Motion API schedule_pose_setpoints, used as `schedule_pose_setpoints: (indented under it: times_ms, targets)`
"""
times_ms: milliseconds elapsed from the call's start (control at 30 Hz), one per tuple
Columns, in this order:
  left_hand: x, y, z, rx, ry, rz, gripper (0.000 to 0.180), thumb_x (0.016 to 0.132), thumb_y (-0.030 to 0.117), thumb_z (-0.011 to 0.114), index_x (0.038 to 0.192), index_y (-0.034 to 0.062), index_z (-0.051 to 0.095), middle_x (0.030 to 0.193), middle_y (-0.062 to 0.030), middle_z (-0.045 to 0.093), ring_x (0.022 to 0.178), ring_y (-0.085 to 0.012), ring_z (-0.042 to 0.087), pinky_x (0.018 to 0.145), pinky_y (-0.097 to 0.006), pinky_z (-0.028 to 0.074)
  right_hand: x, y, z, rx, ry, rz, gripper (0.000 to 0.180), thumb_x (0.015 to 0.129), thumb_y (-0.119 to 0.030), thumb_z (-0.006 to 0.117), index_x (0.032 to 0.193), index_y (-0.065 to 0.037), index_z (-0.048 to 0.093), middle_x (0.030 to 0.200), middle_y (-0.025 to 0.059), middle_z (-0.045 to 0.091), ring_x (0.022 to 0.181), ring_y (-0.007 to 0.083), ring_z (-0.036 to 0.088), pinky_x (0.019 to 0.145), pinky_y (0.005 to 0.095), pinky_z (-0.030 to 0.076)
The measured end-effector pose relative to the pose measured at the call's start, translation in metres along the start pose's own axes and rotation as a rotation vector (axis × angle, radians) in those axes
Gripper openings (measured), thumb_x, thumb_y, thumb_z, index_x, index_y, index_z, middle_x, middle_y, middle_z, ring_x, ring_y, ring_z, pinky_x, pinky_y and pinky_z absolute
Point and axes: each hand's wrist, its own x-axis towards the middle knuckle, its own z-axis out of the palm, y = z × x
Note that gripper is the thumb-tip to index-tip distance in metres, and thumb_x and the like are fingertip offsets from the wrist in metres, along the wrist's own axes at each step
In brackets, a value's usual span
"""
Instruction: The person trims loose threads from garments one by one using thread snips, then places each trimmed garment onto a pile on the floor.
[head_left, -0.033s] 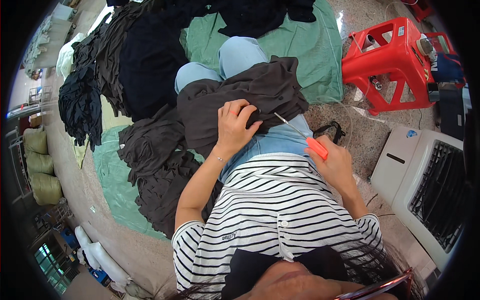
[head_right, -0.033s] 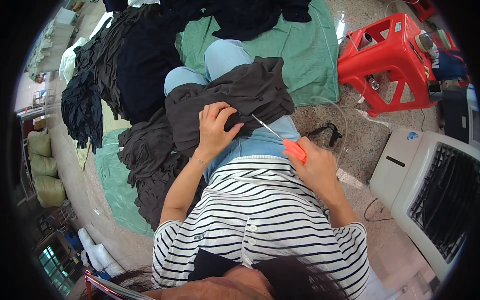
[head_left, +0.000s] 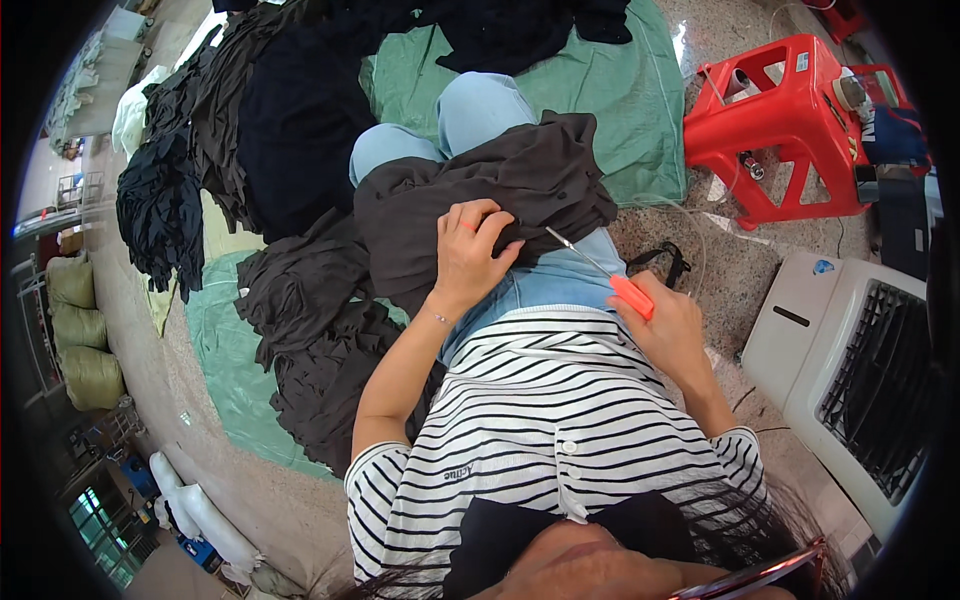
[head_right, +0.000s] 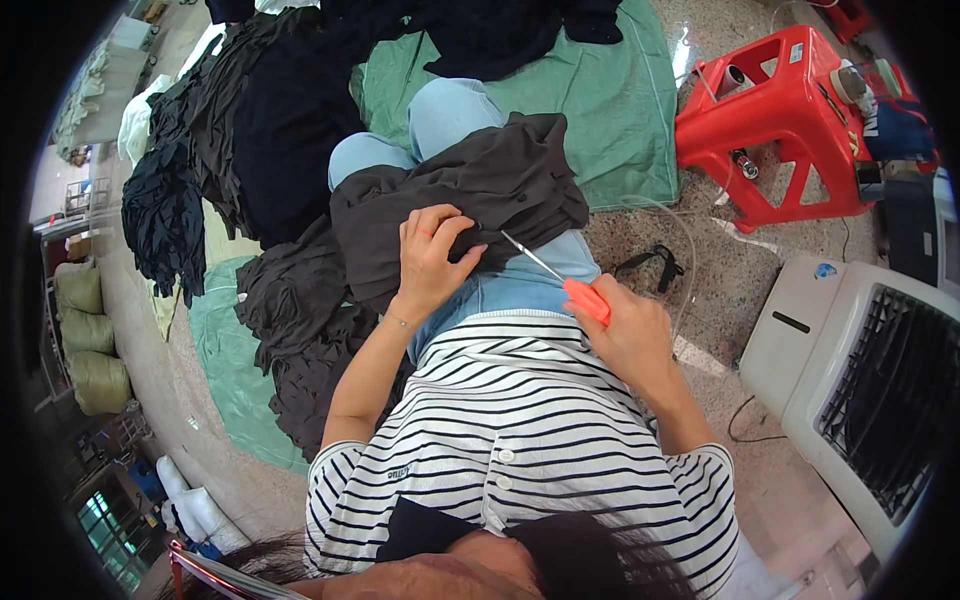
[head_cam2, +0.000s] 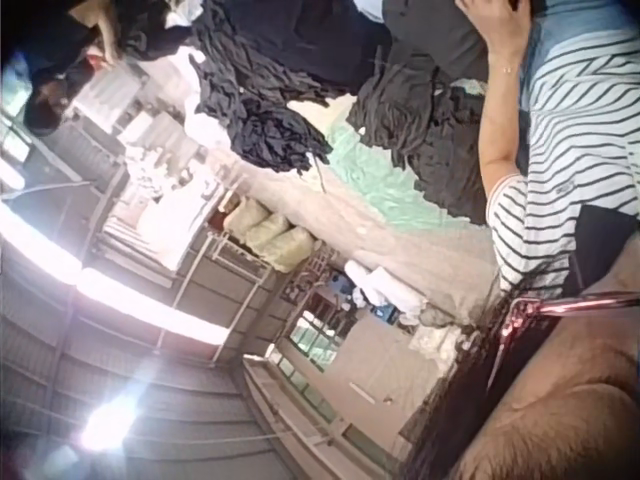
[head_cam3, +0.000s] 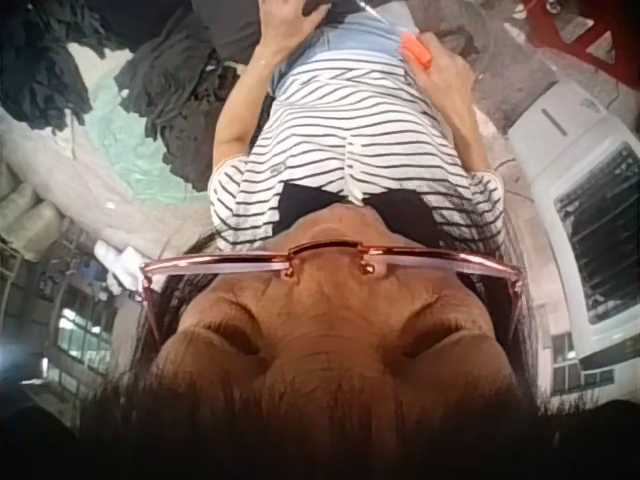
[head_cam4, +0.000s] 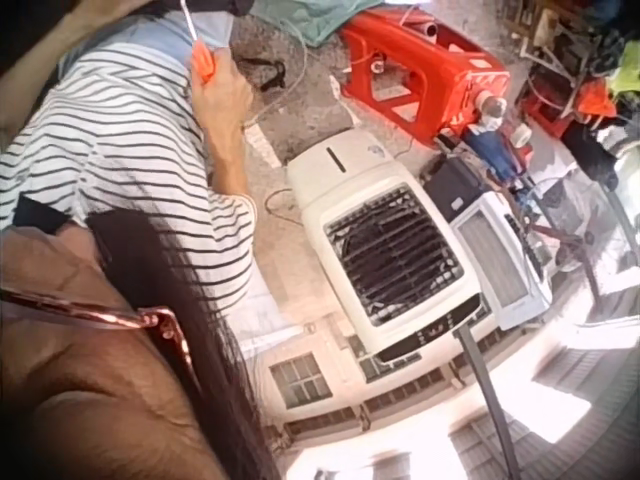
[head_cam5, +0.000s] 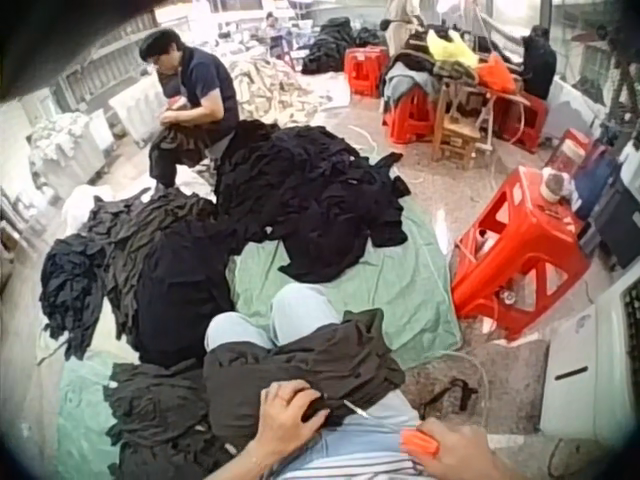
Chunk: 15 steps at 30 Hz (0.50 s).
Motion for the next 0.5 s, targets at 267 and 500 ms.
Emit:
schedule_pose_setpoints:
  times_ms: [267, 500]
  targets:
    - [0.005, -0.005, 0.002, -0.131, -0.096, -0.19, 0.02, 0.068, 0.012, 0.08, 0.08, 0.0054, 0.065, 0.093, -0.0021, 0.061, 0.093, -0.0228, 0.055, 0.084, -0.036, 0.039, -0.003, -0.009, 0.012, -0.054, -0.071, -0.065, 0.036, 0.09, -0.041, 0.07, 0.086, -0.006, 0.059, 0.074, 0.0169, 0.067, 0.064, 0.0395, 0.066, 0.055, 0.048, 0.049]
    - [0.009, -0.012, 0.0, -0.196, -0.237, -0.296, 0.021, 0.071, 0.018, 0.079, 0.081, 0.0038, 0.067, 0.086, -0.0015, 0.062, 0.091, -0.0209, 0.053, 0.086, -0.034, 0.036, 0.003, -0.012, 0.013, -0.069, -0.063, -0.051, 0.037, 0.09, -0.042, 0.069, 0.086, -0.007, 0.059, 0.072, 0.0163, 0.067, 0.062, 0.0395, 0.066, 0.053, 0.0481, 0.049]
